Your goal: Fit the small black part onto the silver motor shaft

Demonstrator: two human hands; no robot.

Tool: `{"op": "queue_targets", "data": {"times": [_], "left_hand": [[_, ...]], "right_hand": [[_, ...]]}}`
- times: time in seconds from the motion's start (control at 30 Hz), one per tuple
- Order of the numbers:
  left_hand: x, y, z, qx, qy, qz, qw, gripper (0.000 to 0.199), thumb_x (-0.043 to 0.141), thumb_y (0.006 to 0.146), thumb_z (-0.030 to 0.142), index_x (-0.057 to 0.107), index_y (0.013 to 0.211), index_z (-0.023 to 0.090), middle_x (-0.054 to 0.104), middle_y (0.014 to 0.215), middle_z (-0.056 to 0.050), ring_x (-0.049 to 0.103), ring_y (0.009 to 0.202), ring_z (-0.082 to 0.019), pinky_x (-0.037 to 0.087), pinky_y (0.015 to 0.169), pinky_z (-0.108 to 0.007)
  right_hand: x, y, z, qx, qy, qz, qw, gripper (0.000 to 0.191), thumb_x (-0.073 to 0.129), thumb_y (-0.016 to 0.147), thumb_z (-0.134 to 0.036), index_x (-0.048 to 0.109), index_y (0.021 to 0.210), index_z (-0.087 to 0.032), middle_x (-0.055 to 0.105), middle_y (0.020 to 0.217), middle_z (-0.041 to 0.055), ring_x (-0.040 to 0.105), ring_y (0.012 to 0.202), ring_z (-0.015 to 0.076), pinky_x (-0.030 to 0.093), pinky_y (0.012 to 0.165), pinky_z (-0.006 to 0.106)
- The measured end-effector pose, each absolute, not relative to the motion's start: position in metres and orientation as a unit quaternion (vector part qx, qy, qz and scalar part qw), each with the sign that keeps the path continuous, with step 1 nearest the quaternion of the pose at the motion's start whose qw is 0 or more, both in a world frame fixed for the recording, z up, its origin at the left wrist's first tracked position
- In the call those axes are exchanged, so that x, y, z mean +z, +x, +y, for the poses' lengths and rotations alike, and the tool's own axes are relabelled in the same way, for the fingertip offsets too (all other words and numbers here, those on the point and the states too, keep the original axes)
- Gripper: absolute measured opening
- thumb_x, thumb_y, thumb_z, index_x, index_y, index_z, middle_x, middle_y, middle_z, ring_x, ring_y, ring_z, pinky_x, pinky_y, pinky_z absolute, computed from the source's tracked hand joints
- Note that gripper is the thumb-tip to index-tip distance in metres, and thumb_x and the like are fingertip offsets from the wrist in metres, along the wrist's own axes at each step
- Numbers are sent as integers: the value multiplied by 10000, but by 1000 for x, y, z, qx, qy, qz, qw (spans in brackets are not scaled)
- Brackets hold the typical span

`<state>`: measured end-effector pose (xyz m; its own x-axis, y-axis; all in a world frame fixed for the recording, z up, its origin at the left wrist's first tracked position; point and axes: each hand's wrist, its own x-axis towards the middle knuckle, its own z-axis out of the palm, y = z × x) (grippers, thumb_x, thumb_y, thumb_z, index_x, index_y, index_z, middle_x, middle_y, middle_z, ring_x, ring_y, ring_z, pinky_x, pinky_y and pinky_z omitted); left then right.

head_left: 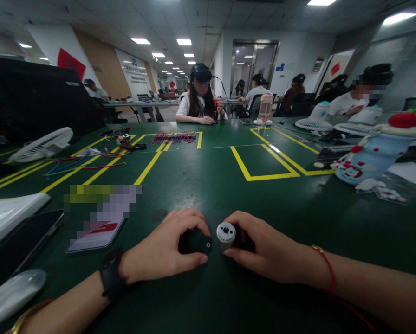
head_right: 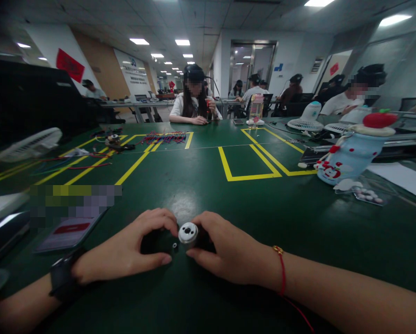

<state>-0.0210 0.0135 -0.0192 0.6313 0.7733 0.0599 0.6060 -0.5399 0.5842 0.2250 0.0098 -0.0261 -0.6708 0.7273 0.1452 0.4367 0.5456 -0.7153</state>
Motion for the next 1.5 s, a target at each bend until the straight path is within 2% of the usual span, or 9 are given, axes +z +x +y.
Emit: {"op": "queue_targets", "data": {"times": [0.13, 0.3, 0.53, 0.7, 0.83, 1.03, 1.13, 1.33, 1.5], "left_hand": [[-23, -19, 14, 165, 868, 392, 258, 174, 698, 784, 249, 614, 937, 250, 581, 1067, 5, 520, 1037, -220, 348, 934, -395], [-23, -17, 14, 201, 860, 381, 273, 41, 646, 847, 220, 651, 886, 232, 597, 980, 1, 558, 944, -181, 408, 859, -327], [-3, -4, 8, 347, 798, 414, 269, 140, 592, 892, 195, 662, 982, 276, 577, 956, 12, 570, 885, -151, 451, 780, -272], [3, 9, 3, 307, 826, 415, 226, 158, 611, 870, 199, 702, 947, 302, 590, 912, 10, 573, 847, -168, 458, 728, -275], [5, 11, 0, 276, 834, 418, 232, 162, 580, 883, 207, 701, 950, 291, 595, 925, -2, 571, 848, -177, 461, 722, -283], [3, 6, -2, 288, 803, 425, 302, 194, 524, 915, 238, 684, 1016, 280, 601, 984, -10, 573, 925, -188, 448, 826, -313], [-6, 2, 0, 303, 755, 463, 353, 197, 505, 925, 273, 661, 1046, 270, 618, 1018, -11, 580, 932, -196, 446, 817, -315], [-21, -7, 11, 314, 675, 545, 387, 209, 508, 906, 308, 648, 1041, 229, 617, 778, 12, 564, 711, -167, 426, 630, -264], [-23, -10, 15, 332, 662, 550, 386, 202, 513, 890, 297, 652, 1009, 211, 591, 731, 15, 546, 664, -156, 414, 592, -252]], "right_hand": [[-26, 225, 10, 330, -340, -853, 220, 321, 647, 808, -219, 519, 1101, -187, 560, 1021, 28, 519, 857, 149, 438, 760, 277], [-26, 224, 10, 333, -340, -851, 221, 315, 646, 810, -229, 519, 1096, -187, 559, 1021, 29, 520, 860, 151, 437, 762, 278], [-26, 222, 10, 335, -336, -852, 223, 315, 638, 815, -232, 514, 1100, -188, 565, 1025, 36, 522, 847, 156, 435, 755, 290], [-24, 221, 10, 324, -343, -857, 208, 295, 630, 818, -254, 519, 1079, -174, 560, 1009, 56, 516, 836, 173, 437, 726, 302], [-24, 220, 10, 319, -343, -859, 207, 287, 622, 822, -259, 518, 1075, -175, 558, 1008, 62, 516, 852, 184, 440, 730, 309], [-25, 222, 9, 323, -334, -859, 214, 286, 625, 822, -240, 522, 1080, -172, 563, 1024, 58, 520, 858, 175, 440, 754, 306], [-24, 222, 10, 332, -325, -857, 222, 334, 631, 821, -220, 510, 1131, -187, 567, 1069, 49, 527, 861, 162, 438, 766, 297], [-25, 223, 10, 337, -333, -852, 222, 340, 640, 821, -229, 516, 1136, -190, 572, 1078, 52, 533, 897, 173, 438, 799, 311], [-24, 223, 10, 340, -337, -850, 221, 335, 641, 820, -230, 523, 1131, -191, 577, 1063, 53, 536, 888, 176, 444, 795, 317]]}}
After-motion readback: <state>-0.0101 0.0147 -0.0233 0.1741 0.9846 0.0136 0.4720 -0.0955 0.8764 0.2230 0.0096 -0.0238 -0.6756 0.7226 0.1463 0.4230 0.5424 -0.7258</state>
